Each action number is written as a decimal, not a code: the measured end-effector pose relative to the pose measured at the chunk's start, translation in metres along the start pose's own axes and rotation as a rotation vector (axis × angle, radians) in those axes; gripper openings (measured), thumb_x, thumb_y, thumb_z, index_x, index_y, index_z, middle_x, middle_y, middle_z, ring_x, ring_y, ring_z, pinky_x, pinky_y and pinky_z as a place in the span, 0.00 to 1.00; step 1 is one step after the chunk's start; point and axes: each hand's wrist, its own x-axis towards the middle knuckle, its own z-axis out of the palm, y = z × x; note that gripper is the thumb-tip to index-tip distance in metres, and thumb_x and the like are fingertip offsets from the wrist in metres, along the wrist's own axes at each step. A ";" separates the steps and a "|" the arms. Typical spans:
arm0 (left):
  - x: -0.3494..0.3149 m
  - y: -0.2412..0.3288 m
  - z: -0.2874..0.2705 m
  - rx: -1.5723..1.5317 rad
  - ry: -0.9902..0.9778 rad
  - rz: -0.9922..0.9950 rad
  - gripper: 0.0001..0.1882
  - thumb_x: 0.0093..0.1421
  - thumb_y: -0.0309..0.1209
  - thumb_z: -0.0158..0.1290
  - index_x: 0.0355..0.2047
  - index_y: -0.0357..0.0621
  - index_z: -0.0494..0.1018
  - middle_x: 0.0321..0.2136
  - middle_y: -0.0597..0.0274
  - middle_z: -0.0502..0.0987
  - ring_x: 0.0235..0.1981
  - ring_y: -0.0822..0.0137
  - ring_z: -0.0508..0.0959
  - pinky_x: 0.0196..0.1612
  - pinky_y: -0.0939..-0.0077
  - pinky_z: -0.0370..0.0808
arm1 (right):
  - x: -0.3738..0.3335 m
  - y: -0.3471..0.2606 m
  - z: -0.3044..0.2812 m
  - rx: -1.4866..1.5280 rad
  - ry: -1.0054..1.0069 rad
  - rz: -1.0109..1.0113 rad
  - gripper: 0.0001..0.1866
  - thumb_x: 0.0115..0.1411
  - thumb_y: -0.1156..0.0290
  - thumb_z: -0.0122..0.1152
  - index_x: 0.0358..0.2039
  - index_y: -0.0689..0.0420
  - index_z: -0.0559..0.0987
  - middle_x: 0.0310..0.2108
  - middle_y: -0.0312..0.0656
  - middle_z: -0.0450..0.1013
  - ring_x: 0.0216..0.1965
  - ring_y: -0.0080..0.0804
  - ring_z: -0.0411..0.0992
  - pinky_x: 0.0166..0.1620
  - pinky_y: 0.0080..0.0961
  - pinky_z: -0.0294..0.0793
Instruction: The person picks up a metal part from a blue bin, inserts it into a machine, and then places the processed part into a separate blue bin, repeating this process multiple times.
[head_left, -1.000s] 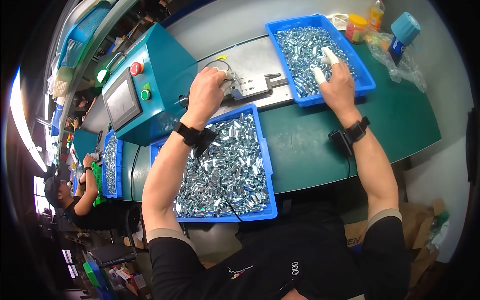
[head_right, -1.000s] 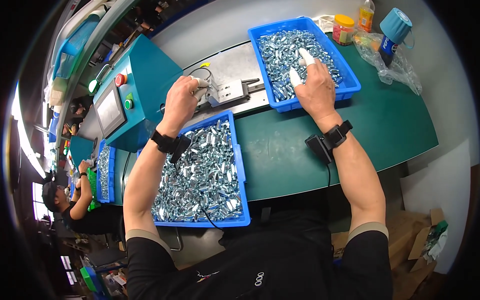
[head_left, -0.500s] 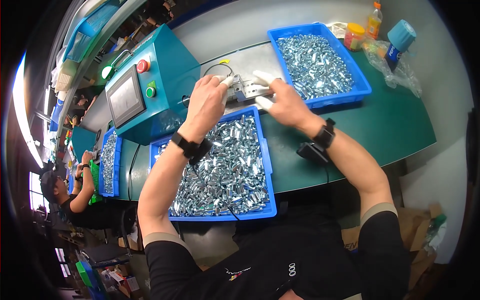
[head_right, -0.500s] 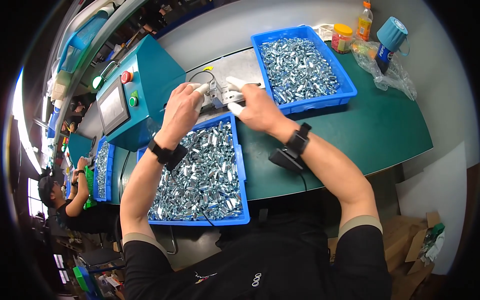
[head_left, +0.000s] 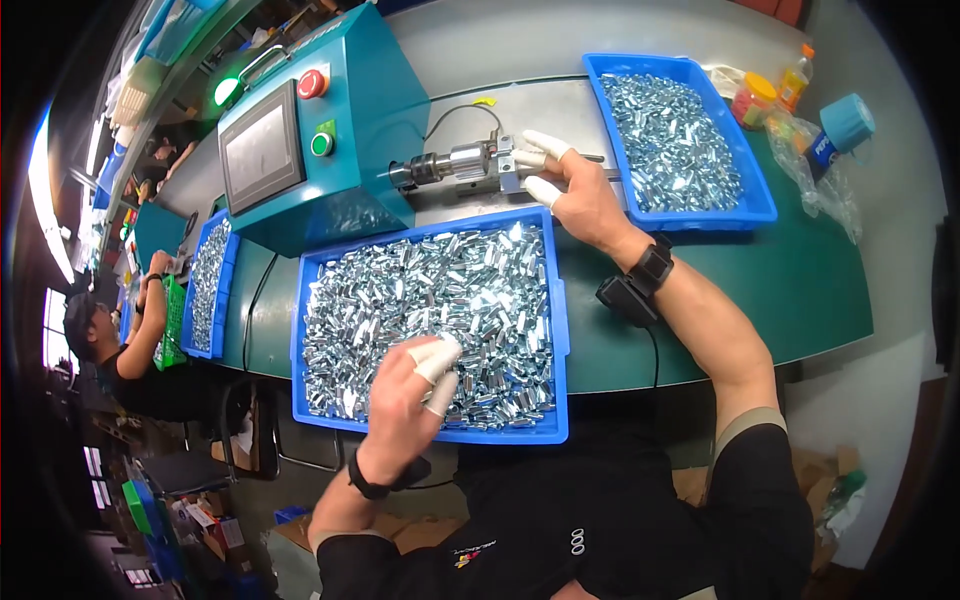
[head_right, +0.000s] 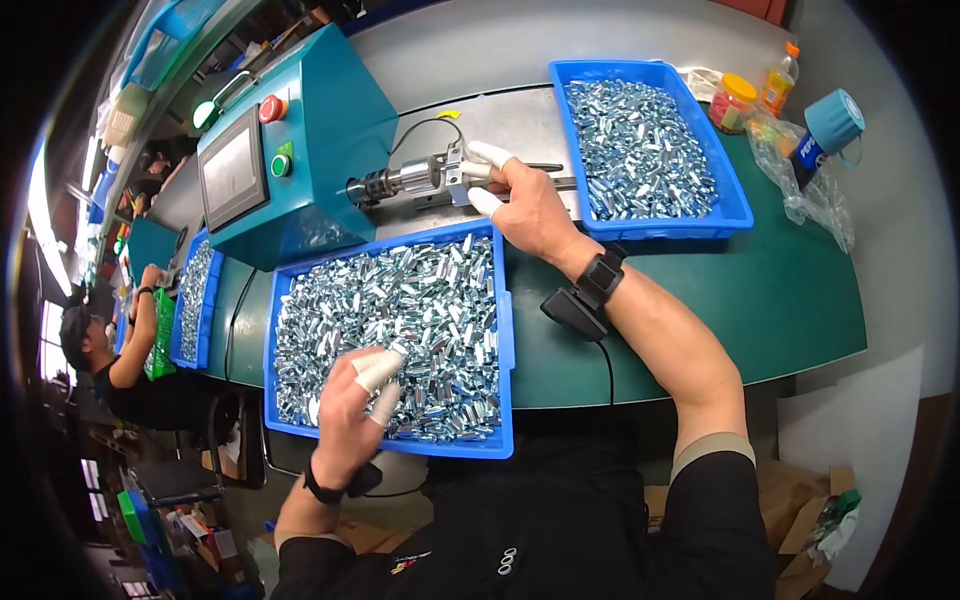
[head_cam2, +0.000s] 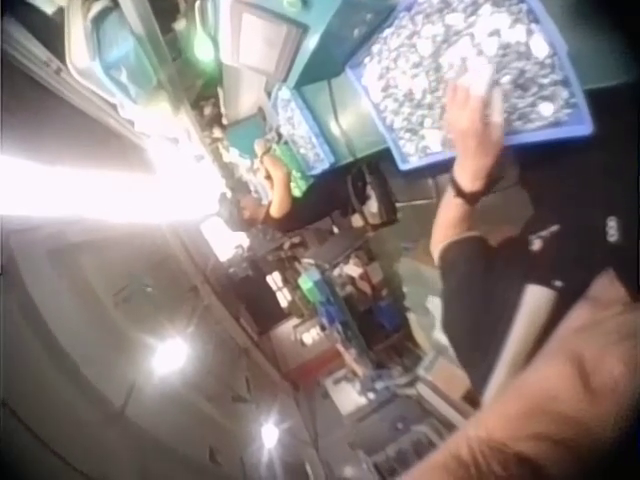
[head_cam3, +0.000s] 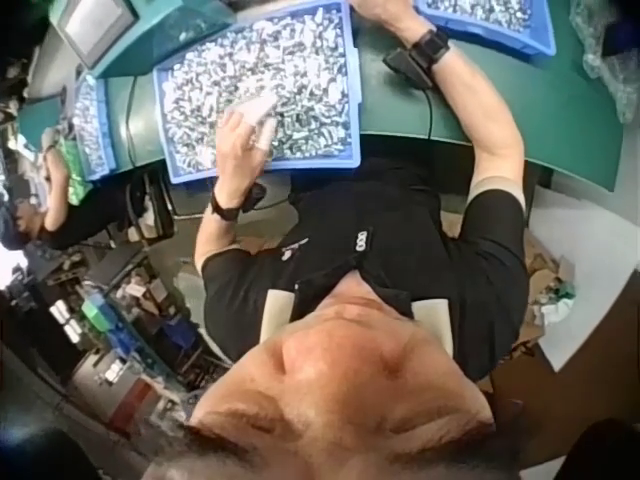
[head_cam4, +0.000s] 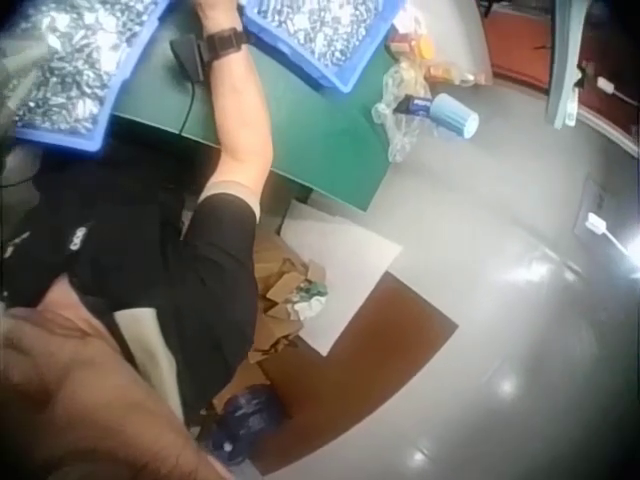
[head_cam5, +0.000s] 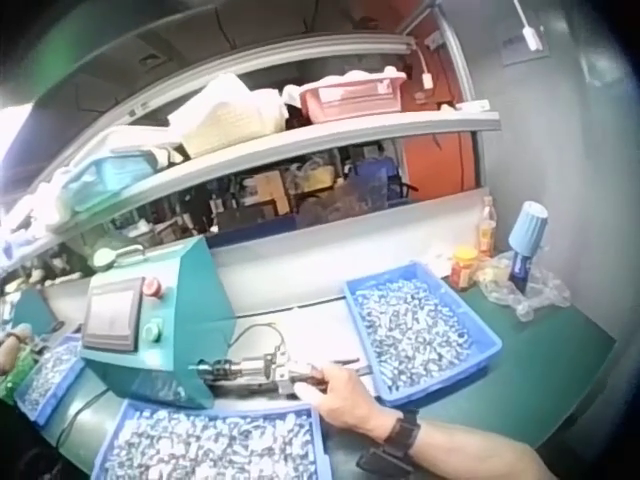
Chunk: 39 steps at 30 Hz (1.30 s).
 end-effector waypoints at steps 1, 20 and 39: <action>-0.011 0.003 0.007 -0.034 0.022 -0.031 0.20 0.59 0.20 0.67 0.54 0.41 0.83 0.48 0.52 0.85 0.52 0.48 0.83 0.56 0.58 0.79 | 0.003 0.001 0.004 -0.001 -0.016 0.000 0.33 0.69 0.77 0.63 0.73 0.61 0.69 0.62 0.50 0.81 0.59 0.33 0.80 0.63 0.29 0.77; -0.031 0.009 0.046 -0.011 0.247 -0.184 0.18 0.60 0.22 0.67 0.52 0.37 0.83 0.47 0.53 0.85 0.51 0.47 0.83 0.54 0.56 0.81 | -0.002 0.012 0.025 -0.127 0.170 -0.228 0.30 0.65 0.78 0.66 0.69 0.58 0.75 0.55 0.46 0.84 0.52 0.36 0.84 0.58 0.30 0.81; -0.030 0.006 0.041 -0.043 0.236 -0.167 0.19 0.58 0.21 0.69 0.51 0.39 0.84 0.46 0.54 0.85 0.50 0.49 0.83 0.53 0.58 0.81 | 0.001 0.016 0.029 -0.041 0.172 -0.185 0.30 0.66 0.78 0.67 0.68 0.59 0.75 0.54 0.48 0.83 0.51 0.38 0.84 0.58 0.31 0.82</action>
